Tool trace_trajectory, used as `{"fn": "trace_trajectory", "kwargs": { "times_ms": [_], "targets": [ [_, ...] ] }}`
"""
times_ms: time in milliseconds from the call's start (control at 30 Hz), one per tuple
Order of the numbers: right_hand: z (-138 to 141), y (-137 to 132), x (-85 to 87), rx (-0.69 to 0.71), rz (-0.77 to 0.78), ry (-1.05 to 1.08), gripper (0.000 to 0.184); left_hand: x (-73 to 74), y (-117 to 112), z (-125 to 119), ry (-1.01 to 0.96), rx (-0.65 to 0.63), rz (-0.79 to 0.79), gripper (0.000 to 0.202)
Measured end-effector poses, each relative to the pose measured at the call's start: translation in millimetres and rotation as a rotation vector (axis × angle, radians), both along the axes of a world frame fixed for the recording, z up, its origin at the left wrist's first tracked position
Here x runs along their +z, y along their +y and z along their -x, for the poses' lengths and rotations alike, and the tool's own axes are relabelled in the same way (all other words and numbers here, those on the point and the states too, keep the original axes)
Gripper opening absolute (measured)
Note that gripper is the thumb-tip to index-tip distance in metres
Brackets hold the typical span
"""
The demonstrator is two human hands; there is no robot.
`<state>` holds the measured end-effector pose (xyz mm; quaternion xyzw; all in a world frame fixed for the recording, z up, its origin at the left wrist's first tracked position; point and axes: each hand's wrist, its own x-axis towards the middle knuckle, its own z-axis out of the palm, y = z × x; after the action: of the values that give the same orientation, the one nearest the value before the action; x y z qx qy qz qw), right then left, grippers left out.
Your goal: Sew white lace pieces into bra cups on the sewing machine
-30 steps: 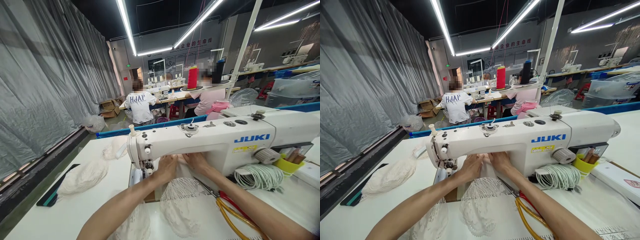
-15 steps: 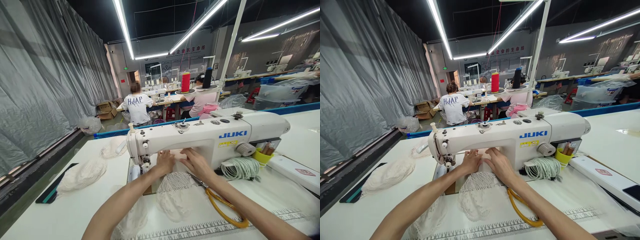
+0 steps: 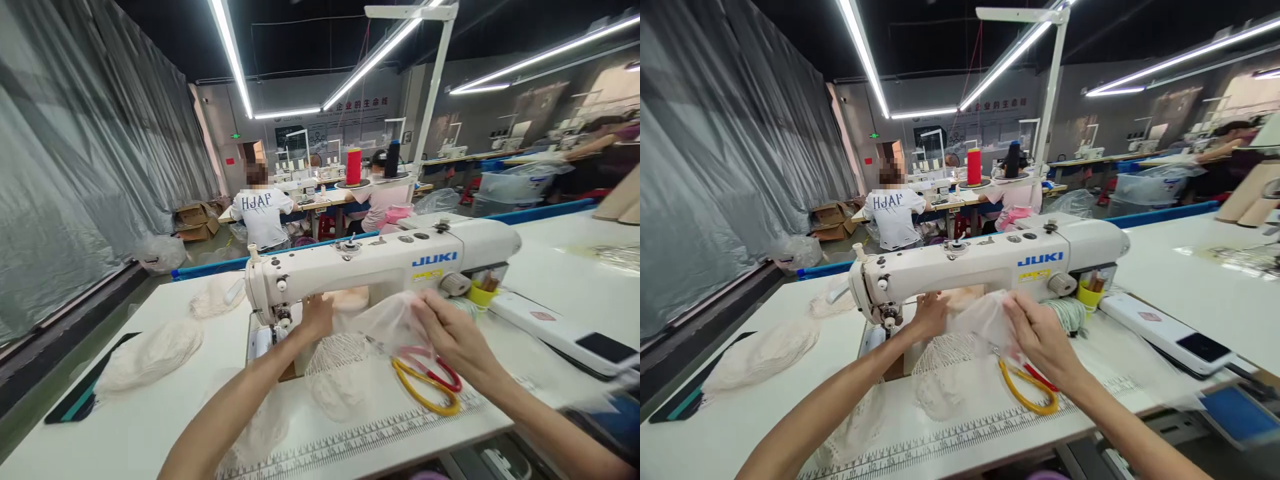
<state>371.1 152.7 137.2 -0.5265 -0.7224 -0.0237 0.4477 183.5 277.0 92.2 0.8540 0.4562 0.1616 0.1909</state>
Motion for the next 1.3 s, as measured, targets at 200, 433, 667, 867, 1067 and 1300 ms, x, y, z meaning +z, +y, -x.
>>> {"fn": "trace_trajectory", "kwargs": {
  "times_ms": [200, 433, 667, 867, 1067, 1300],
  "targets": [
    [22.8, -9.5, 22.3, 0.221, 0.316, -0.005, 0.042, 45.2, -81.4, 7.7, -0.651, -0.361, 0.485, 0.063],
    [59.2, -38.2, 6.7, 0.554, 0.605, 0.036, 0.032, 58.1, -145.6, 71.6, -0.751, 0.006, 0.579, 0.029],
    [103.8, -60.4, -20.7, 0.625, 0.691, 0.392, 0.041, 15.8, -201.3, 135.4, -0.728, 0.074, 0.746, 0.041],
    [135.2, -69.1, -43.3, 0.567, 0.839, 0.433, 0.042, 0.1, -224.5, 154.9, -0.750, 0.096, 0.919, 0.037],
    [150.5, -67.3, -52.6, 0.662, 0.766, 0.223, 0.039, -10.3, -223.0, 161.1, -0.813, 0.059, 0.968, 0.041],
    [149.9, -73.5, -59.2, 0.745, 0.939, 0.046, 0.035, -23.3, -219.5, 161.2, -0.802, 0.142, 0.847, 0.036]
  ]
}}
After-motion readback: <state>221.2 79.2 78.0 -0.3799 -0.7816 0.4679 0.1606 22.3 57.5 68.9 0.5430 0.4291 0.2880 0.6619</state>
